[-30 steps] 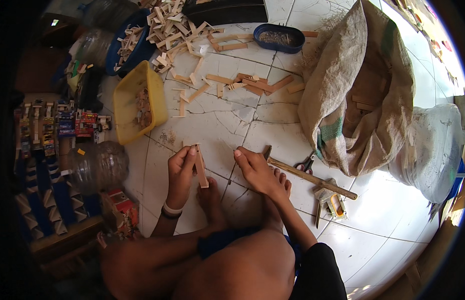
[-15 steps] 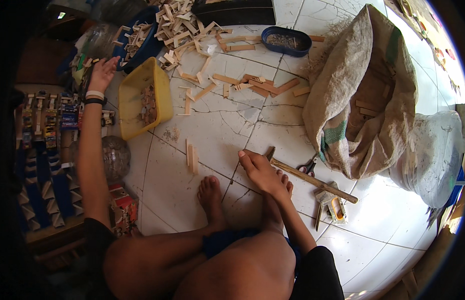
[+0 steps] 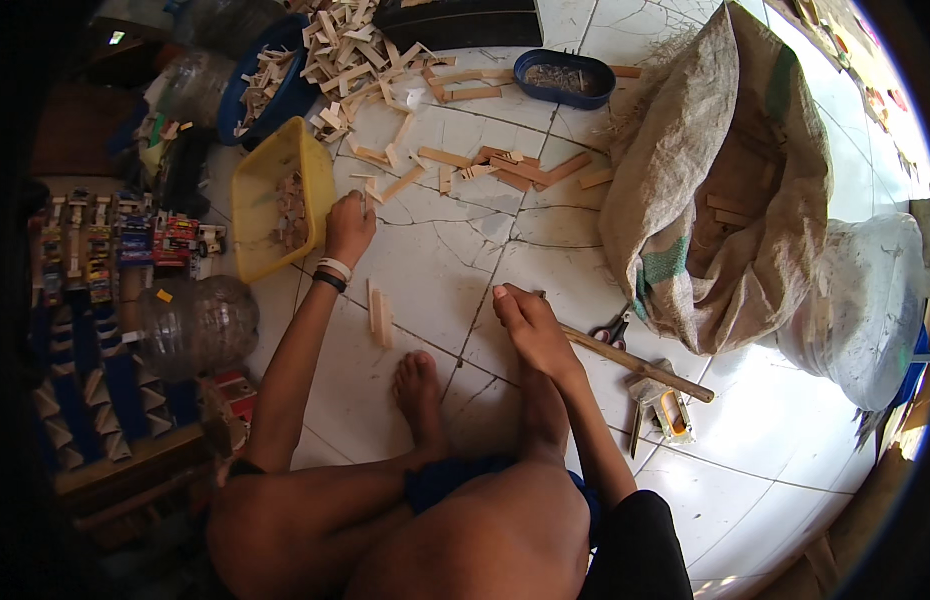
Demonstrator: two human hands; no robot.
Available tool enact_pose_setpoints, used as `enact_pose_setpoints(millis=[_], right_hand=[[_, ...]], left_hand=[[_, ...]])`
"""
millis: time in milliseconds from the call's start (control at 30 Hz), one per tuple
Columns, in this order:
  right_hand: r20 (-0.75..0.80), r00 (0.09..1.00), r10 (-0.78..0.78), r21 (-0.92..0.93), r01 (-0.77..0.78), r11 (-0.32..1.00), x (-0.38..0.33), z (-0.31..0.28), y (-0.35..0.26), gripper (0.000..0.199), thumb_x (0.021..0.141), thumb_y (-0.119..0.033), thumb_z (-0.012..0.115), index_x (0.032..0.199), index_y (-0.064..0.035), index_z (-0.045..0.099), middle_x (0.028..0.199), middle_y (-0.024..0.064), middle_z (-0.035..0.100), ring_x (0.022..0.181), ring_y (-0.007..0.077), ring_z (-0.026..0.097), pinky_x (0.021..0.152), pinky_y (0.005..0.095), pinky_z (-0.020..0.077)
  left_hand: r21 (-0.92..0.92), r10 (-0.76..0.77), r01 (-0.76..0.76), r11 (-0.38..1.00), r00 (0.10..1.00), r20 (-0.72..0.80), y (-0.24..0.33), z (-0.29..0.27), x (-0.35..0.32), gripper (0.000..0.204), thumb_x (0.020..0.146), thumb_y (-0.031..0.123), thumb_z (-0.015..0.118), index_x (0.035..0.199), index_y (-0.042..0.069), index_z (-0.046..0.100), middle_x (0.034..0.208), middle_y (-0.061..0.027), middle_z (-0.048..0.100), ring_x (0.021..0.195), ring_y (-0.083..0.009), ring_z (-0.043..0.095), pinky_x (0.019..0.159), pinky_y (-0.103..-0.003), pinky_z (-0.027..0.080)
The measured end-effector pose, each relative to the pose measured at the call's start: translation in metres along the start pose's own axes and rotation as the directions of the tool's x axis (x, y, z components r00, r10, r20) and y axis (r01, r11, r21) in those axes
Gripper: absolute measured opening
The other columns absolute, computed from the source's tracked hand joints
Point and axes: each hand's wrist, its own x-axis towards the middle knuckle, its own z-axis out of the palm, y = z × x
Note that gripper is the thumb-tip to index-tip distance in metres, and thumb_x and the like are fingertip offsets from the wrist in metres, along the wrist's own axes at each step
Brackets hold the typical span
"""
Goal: The person sits on the floor and uses a small knife to carve and shape a small wooden piece. They hold the wood in one hand and carefully shave off material with the knife in the other, occasionally rotating the piece to work on different sides.
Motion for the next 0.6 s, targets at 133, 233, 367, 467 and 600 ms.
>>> enact_pose_setpoints(millis=[133,233,367,467,600], right_hand=[[0.058,0.998,0.0,-0.007,0.0,1.0,-0.003,0.004,-0.001,0.047,0.111,-0.039,0.042,0.087,0.0004,0.053,0.072,0.0068,0.048,0.073,0.0196,0.046,0.072,0.036,0.0419],[0.068,0.998,-0.007,-0.011,0.008,1.0,-0.006,0.005,-0.002,0.046,0.112,-0.038,0.042,0.088,0.0003,0.053,0.074,0.0072,0.048,0.074,0.0199,0.045,0.074,0.0363,0.0421],[0.046,0.999,0.024,-0.013,-0.023,1.0,-0.005,0.004,-0.005,0.047,0.112,-0.039,0.042,0.089,0.0007,0.052,0.075,0.0079,0.048,0.075,0.0206,0.045,0.075,0.037,0.0425],[0.049,0.999,0.0,-0.013,0.0,1.0,-0.002,0.004,-0.007,0.047,0.112,-0.039,0.041,0.089,0.0008,0.052,0.075,0.008,0.048,0.075,0.0208,0.045,0.075,0.0369,0.0423],[0.058,0.998,0.006,-0.018,-0.005,1.0,0.0,0.004,-0.005,0.047,0.112,-0.038,0.041,0.088,0.0005,0.052,0.075,0.0074,0.048,0.075,0.0205,0.045,0.075,0.0366,0.0421]], left_hand=[[0.005,-0.113,0.113,0.994,0.983,0.147,-0.014,0.017,-0.003,0.021,0.092,0.009,0.064,0.104,-0.007,0.063,0.094,-0.0227,0.07,0.09,-0.0376,0.071,0.078,-0.045,0.057],[-0.445,-0.386,0.576,0.686,0.806,0.448,-0.017,-0.002,0.004,0.023,0.093,0.01,0.059,0.11,-0.006,0.061,0.096,-0.0163,0.069,0.088,-0.0312,0.07,0.078,-0.04,0.056],[-0.785,-0.27,0.619,0.041,0.763,0.587,0.003,-0.047,-0.006,0.025,0.098,0.021,0.059,0.111,0.0,0.063,0.089,-0.0079,0.065,0.082,-0.0226,0.067,0.078,-0.036,0.054],[-0.779,-0.074,0.553,-0.296,0.8,0.595,0.024,-0.074,-0.014,0.029,0.098,0.019,0.053,0.117,-0.002,0.06,0.097,-0.0124,0.063,0.088,-0.0232,0.061,0.082,-0.035,0.051],[-0.672,0.118,0.51,-0.537,0.834,0.539,0.052,-0.1,-0.029,0.032,0.098,0.019,0.051,0.12,-0.004,0.057,0.1,-0.0146,0.06,0.089,-0.0239,0.056,0.084,-0.035,0.048]])
